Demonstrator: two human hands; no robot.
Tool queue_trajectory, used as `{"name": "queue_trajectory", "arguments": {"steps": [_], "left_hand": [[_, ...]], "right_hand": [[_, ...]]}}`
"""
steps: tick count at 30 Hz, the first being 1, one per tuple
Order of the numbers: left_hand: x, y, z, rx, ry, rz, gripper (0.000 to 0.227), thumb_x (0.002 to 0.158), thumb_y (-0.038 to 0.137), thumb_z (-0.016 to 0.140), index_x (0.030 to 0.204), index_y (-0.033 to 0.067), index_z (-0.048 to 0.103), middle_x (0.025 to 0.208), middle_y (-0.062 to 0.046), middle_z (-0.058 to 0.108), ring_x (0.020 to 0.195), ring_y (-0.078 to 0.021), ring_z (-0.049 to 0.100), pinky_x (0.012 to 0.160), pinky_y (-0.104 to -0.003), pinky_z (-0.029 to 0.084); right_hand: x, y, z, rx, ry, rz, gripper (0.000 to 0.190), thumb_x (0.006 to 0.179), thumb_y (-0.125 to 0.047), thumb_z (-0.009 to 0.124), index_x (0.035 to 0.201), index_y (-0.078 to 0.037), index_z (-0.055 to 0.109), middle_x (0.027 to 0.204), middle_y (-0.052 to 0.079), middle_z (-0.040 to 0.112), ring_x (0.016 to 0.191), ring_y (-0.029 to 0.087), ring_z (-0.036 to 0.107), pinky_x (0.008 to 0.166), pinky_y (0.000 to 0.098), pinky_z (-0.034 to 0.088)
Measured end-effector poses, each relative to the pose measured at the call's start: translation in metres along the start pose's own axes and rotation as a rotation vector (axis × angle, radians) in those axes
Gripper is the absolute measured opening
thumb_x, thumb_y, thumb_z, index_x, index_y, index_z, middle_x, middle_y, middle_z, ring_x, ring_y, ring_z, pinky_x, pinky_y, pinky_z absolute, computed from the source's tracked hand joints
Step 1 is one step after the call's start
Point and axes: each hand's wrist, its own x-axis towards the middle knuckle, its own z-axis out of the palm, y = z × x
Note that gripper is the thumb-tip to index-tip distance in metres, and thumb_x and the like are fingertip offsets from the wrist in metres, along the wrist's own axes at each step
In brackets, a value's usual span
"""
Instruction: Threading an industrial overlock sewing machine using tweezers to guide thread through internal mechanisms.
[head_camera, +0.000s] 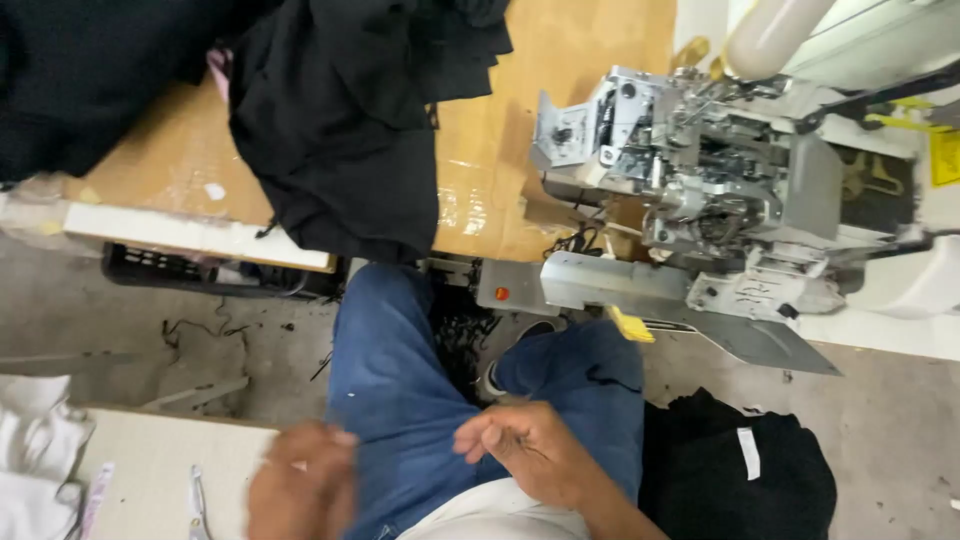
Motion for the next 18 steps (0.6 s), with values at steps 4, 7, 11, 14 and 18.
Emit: {"name": "queue_trajectory", "arguments": {"steps": [4, 7, 11, 14, 18], "left_hand": [[0.087, 0.146, -0.051, -0.548, -0.342, 0.581, 0.027, 0.096, 0.034, 0.072, 0.121, 0.0234, 0.073, 0.124, -0.008, 0.07, 0.116, -0.0303, 0.065, 0.097, -0.044, 0.05], [0.127, 0.207, -0.072, -0.603, -0.243, 1.166, 0.015, 0.11, 0.0, 0.054, 0.106, 0.0024, 0.068, 0.113, -0.022, 0.07, 0.116, -0.0399, 0.069, 0.115, -0.046, 0.05], [0.123, 0.219, -0.046, -0.71, -0.285, 1.233, 0.027, 0.116, 0.001, 0.043, 0.135, -0.006, 0.06, 0.136, -0.02, 0.064, 0.138, -0.0314, 0.06, 0.127, -0.047, 0.041], [0.114, 0.207, -0.014, -0.723, -0.262, 1.206, 0.025, 0.114, 0.007, 0.049, 0.129, -0.004, 0.065, 0.13, -0.022, 0.067, 0.131, -0.0336, 0.063, 0.119, -0.051, 0.044], [0.131, 0.176, 0.011, -0.446, -0.491, 1.021, 0.012, 0.089, 0.011, 0.065, 0.078, 0.0075, 0.068, 0.081, -0.011, 0.067, 0.08, -0.0319, 0.063, 0.076, -0.043, 0.052]], "right_hand": [[-0.022, -0.021, -0.009, 0.181, -0.047, -0.028, 0.096, 0.089, -0.078, 0.043, 0.123, 0.006, 0.074, 0.1, 0.009, 0.077, 0.086, 0.016, 0.066, 0.081, 0.0318, 0.053], [-0.056, -0.038, -0.027, 0.483, 0.364, 0.192, 0.058, 0.08, -0.03, 0.078, 0.116, 0.015, 0.077, 0.095, 0.028, 0.084, 0.076, 0.028, 0.078, 0.065, 0.0308, 0.06], [-0.086, -0.029, -0.068, 0.167, 0.824, 0.036, 0.031, 0.083, -0.009, 0.072, 0.103, 0.014, 0.076, 0.093, 0.025, 0.079, 0.058, 0.029, 0.072, 0.047, 0.0315, 0.055], [-0.097, -0.074, -0.113, -0.612, 1.004, -0.351, 0.011, 0.096, 0.008, 0.061, 0.095, 0.005, 0.071, 0.094, 0.02, 0.073, 0.057, 0.023, 0.059, 0.051, 0.0321, 0.049], [-0.096, -0.127, -0.163, -1.417, 0.802, -0.41, 0.04, 0.114, 0.01, 0.07, 0.154, 0.013, 0.065, 0.093, 0.023, 0.063, 0.062, 0.021, 0.043, 0.058, 0.0378, 0.036]]}}
